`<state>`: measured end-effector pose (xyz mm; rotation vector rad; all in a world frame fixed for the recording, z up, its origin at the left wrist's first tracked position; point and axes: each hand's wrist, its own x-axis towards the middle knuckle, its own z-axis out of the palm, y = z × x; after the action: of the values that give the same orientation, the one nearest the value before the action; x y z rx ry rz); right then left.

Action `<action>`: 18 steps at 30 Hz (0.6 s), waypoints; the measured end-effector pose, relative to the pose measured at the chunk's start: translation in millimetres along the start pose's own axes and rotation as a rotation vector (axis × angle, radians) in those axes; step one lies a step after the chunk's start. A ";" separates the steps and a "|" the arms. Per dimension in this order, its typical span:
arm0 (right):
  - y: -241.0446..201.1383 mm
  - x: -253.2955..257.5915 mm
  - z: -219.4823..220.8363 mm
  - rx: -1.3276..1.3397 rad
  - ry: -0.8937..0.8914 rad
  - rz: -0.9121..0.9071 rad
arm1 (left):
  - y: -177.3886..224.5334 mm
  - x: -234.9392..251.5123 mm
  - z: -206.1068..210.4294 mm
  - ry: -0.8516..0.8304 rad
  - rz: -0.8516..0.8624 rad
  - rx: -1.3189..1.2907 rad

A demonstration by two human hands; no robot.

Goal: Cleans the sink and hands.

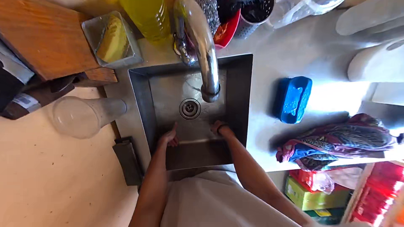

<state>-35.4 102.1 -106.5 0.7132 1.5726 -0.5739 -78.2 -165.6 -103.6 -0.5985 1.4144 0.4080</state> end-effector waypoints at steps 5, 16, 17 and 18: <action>-63.2 29.9 -15.5 -0.080 0.092 -0.374 | 73.4 5.7 5.5 0.048 0.535 -0.484; -46.5 41.1 33.8 0.395 -0.304 -0.255 | 19.5 -16.8 6.3 0.156 0.016 0.209; -60.7 41.6 29.6 0.534 -0.221 -0.397 | 13.1 -9.1 13.3 0.062 0.017 0.173; -73.9 36.0 20.0 0.652 -0.151 -0.497 | 8.6 2.7 20.6 -0.016 0.083 0.106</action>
<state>-77.4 41.4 -147.7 0.7273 1.4185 -1.5172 -66.7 -146.5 -106.5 -0.4505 1.4400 0.3999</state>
